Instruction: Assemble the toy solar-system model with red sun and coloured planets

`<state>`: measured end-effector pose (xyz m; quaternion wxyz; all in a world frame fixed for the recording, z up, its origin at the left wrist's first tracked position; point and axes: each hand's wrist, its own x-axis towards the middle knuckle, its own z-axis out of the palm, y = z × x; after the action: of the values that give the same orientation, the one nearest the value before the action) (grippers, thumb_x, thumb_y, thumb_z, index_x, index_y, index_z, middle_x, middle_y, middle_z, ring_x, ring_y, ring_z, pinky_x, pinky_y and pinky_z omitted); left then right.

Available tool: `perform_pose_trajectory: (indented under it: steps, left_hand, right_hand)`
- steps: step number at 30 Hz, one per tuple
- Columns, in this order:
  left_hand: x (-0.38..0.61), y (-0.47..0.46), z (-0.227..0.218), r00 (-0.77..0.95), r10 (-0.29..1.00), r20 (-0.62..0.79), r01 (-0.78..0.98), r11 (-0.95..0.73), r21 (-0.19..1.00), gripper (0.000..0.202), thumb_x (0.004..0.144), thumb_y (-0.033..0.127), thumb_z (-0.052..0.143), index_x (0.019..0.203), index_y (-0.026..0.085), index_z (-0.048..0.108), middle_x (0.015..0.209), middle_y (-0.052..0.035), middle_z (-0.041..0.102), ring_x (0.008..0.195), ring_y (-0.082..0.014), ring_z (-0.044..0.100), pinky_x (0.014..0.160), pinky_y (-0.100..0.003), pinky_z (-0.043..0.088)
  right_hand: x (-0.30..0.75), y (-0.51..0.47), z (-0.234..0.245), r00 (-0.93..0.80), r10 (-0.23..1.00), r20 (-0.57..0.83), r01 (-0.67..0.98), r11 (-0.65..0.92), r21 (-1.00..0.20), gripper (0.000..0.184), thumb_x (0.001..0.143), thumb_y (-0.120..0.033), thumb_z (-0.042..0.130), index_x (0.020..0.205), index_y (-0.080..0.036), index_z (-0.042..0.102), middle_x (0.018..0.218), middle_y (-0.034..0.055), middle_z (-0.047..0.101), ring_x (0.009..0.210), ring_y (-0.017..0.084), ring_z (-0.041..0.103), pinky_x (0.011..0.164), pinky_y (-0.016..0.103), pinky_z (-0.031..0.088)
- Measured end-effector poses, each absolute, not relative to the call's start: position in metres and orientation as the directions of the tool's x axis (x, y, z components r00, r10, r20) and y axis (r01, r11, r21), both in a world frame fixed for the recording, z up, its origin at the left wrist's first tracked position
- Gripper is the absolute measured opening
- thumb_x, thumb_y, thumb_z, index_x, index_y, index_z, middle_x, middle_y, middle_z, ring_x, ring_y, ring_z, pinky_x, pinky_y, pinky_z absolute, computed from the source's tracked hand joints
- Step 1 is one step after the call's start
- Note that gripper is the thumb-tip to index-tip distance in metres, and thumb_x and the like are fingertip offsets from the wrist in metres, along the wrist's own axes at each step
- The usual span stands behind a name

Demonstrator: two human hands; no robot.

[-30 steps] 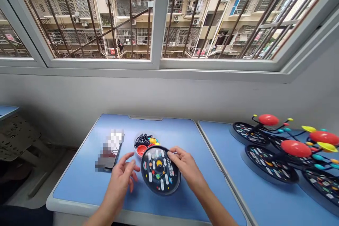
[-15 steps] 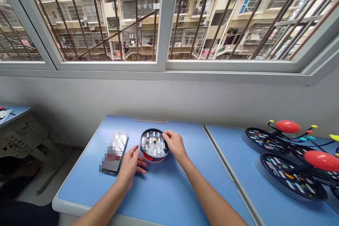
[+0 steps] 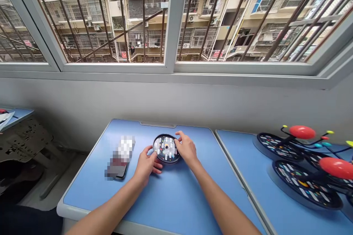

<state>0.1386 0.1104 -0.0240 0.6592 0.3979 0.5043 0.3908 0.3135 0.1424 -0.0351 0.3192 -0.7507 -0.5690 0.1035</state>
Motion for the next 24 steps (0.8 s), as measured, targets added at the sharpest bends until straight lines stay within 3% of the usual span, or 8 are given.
perform_pose_trajectory:
  steps: [3, 7, 11, 14, 19, 24]
  left_hand:
    - [0.147, 0.114, -0.026, 0.194, 0.912, -0.362, -0.112, 0.387, 0.915, 0.048, 0.081, 0.024, 0.048, 0.126, 0.013, 0.036, 0.052, 0.0034, 0.051, 0.044, -0.013, 0.055, 0.041, -0.021, 0.045]
    - [0.159, 0.118, -0.028, 0.232, 0.911, -0.342, -0.132, 0.378, 0.916, 0.05, 0.082, 0.021, 0.044, 0.13, 0.011, 0.032, 0.053, 0.0027, 0.051, 0.044, -0.0118, 0.054, 0.042, -0.022, 0.046]
    - [0.167, 0.115, -0.029, 0.322, 0.906, -0.274, -0.173, 0.341, 0.924, 0.061, 0.081, 0.019, 0.048, 0.137, 0.01, 0.024, 0.071, -0.0024, 0.055, 0.064, -0.0139, 0.059, 0.048, -0.022, 0.05]
    - [0.165, 0.113, -0.03, 0.389, 0.894, -0.222, -0.183, 0.311, 0.933, 0.066, 0.078, 0.019, 0.055, 0.137, 0.01, 0.027, 0.083, -0.0059, 0.056, 0.078, -0.016, 0.059, 0.052, -0.023, 0.052]
    - [0.157, 0.115, -0.035, 0.447, 0.863, -0.235, -0.14, 0.327, 0.935, 0.067, 0.073, 0.023, 0.061, 0.131, 0.003, 0.033, 0.08, -0.007, 0.057, 0.067, -0.014, 0.057, 0.052, -0.026, 0.053]
    - [0.155, 0.121, -0.043, 0.452, 0.86, -0.238, -0.116, 0.321, 0.94, 0.068, 0.066, 0.031, 0.067, 0.123, 0.005, 0.041, 0.075, -0.0048, 0.059, 0.063, -0.0138, 0.056, 0.05, -0.025, 0.051]
  right_hand:
    - [0.321, 0.141, -0.037, 0.335, 0.932, 0.139, 0.788, -0.197, -0.583, 0.02, 0.082, -0.025, 0.048, 0.098, -0.021, 0.058, 0.072, -0.0023, 0.061, 0.063, 0.015, 0.056, 0.064, 0.029, 0.042]
    - [0.332, 0.137, -0.035, 0.365, 0.93, 0.039, 0.781, -0.283, -0.557, 0.021, 0.089, -0.033, 0.049, 0.098, -0.016, 0.058, 0.081, 0.0003, 0.062, 0.069, 0.013, 0.058, 0.067, 0.031, 0.048]
    - [0.348, 0.135, -0.031, 0.455, 0.89, -0.027, 0.737, -0.393, -0.55, 0.022, 0.089, -0.034, 0.05, 0.099, -0.015, 0.058, 0.093, 0.0029, 0.062, 0.075, 0.013, 0.06, 0.066, 0.031, 0.052]
    - [0.365, 0.139, -0.028, 0.541, 0.841, -0.017, 0.693, -0.457, -0.558, 0.023, 0.088, -0.032, 0.052, 0.102, -0.015, 0.057, 0.1, 0.0043, 0.061, 0.082, 0.015, 0.061, 0.07, 0.034, 0.052]
    - [0.392, 0.149, -0.025, 0.67, 0.741, 0.048, 0.609, -0.511, -0.606, 0.023, 0.088, -0.031, 0.052, 0.106, -0.017, 0.057, 0.108, 0.0056, 0.059, 0.091, 0.018, 0.059, 0.077, 0.038, 0.05]
    - [0.412, 0.163, -0.022, 0.74, 0.669, 0.077, 0.513, -0.486, -0.707, 0.023, 0.088, -0.03, 0.053, 0.107, -0.018, 0.056, 0.11, 0.0057, 0.058, 0.092, 0.018, 0.059, 0.078, 0.038, 0.05]
